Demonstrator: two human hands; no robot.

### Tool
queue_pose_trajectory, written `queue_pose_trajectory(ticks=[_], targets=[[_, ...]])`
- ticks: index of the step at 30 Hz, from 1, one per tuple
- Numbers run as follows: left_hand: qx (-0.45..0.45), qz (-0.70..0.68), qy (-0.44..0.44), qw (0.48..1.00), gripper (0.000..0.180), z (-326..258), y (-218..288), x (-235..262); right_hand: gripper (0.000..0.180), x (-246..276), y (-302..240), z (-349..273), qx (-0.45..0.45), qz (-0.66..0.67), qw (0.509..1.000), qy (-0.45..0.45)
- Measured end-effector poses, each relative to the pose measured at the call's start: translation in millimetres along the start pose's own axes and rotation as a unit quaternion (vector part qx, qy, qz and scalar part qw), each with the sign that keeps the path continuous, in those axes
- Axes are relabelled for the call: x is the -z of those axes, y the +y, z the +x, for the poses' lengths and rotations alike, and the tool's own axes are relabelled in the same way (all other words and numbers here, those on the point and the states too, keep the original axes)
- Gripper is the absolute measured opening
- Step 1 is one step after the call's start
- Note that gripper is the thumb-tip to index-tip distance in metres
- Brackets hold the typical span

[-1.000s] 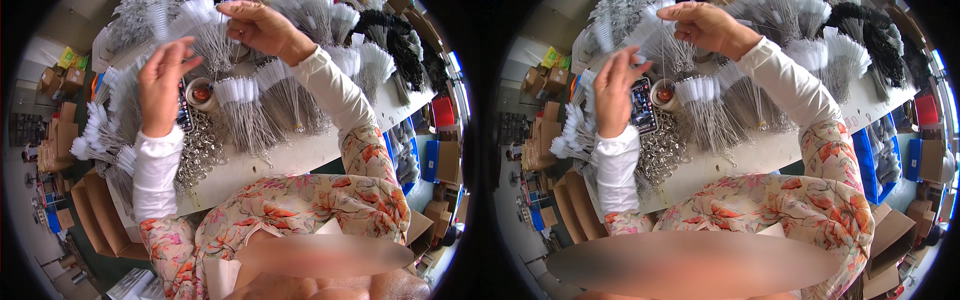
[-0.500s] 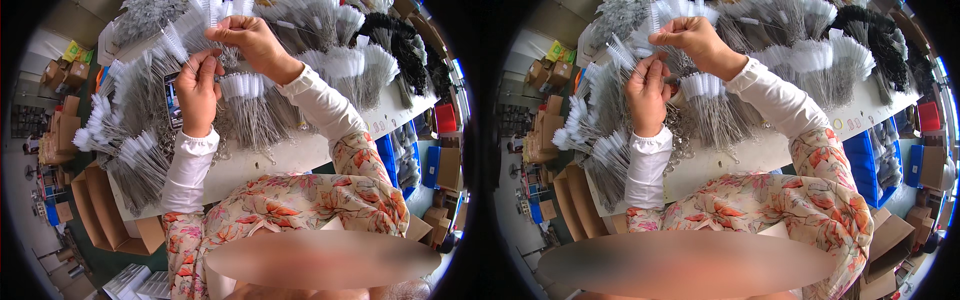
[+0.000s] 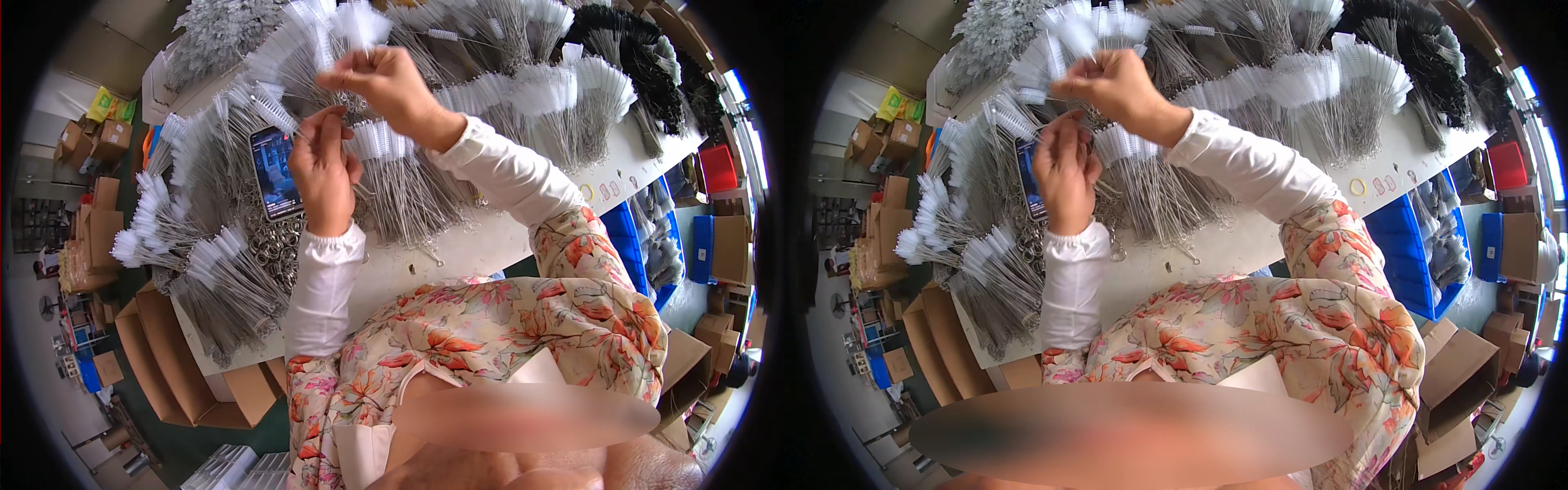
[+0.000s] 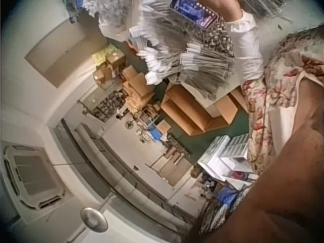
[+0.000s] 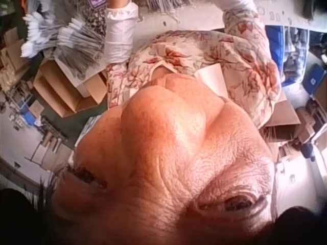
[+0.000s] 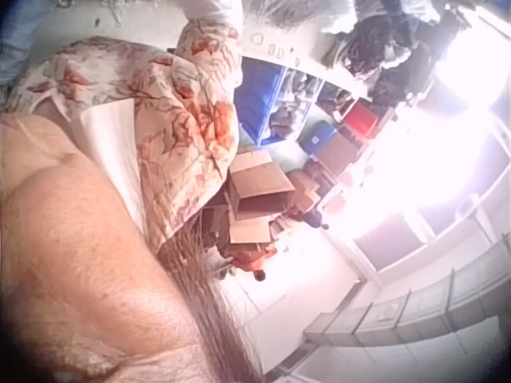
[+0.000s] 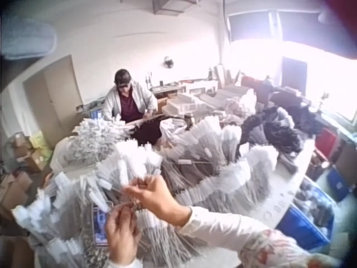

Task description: Assembling small white cleaning brushes by sliding them into metal ring holders.

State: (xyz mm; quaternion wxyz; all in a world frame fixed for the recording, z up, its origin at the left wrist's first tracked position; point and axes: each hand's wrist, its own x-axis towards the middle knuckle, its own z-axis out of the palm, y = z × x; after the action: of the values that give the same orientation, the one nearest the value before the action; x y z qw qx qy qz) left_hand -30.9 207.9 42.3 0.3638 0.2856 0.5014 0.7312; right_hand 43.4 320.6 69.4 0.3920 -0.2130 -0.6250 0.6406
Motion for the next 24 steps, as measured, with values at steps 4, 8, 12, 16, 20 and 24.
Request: queue_pose_trajectory(ticks=[4,8,12,16,20,24], targets=[[-0.057,0.118,-0.073,0.989,0.05,-40.3,27.8,15.3,0.019,62.6,-31.7,51.6,0.119,0.055,0.991,0.027],[0.193,-0.207,-0.201,0.938,0.05,-83.1,19.2,50.6,0.019,181.5,25.8,101.1,0.185,-0.339,0.922,0.015],[0.259,-0.431,-0.185,0.845,0.042,-108.6,-25.2,69.1,0.021,223.6,85.9,163.4,0.227,-0.767,0.6,-0.012],[0.278,-0.569,-0.071,0.77,0.033,-127.2,-35.4,85.8,0.019,168.0,89.0,149.4,0.018,-0.475,0.88,-0.015],[0.269,-0.608,-0.051,0.745,0.032,-132.9,-43.6,92.2,0.017,186.0,96.2,156.6,-0.018,-0.343,0.938,-0.044],[0.22,-0.426,0.01,0.877,0.031,-142.7,-43.3,88.0,0.012,160.1,38.9,151.8,-0.036,-0.259,0.959,-0.107]])
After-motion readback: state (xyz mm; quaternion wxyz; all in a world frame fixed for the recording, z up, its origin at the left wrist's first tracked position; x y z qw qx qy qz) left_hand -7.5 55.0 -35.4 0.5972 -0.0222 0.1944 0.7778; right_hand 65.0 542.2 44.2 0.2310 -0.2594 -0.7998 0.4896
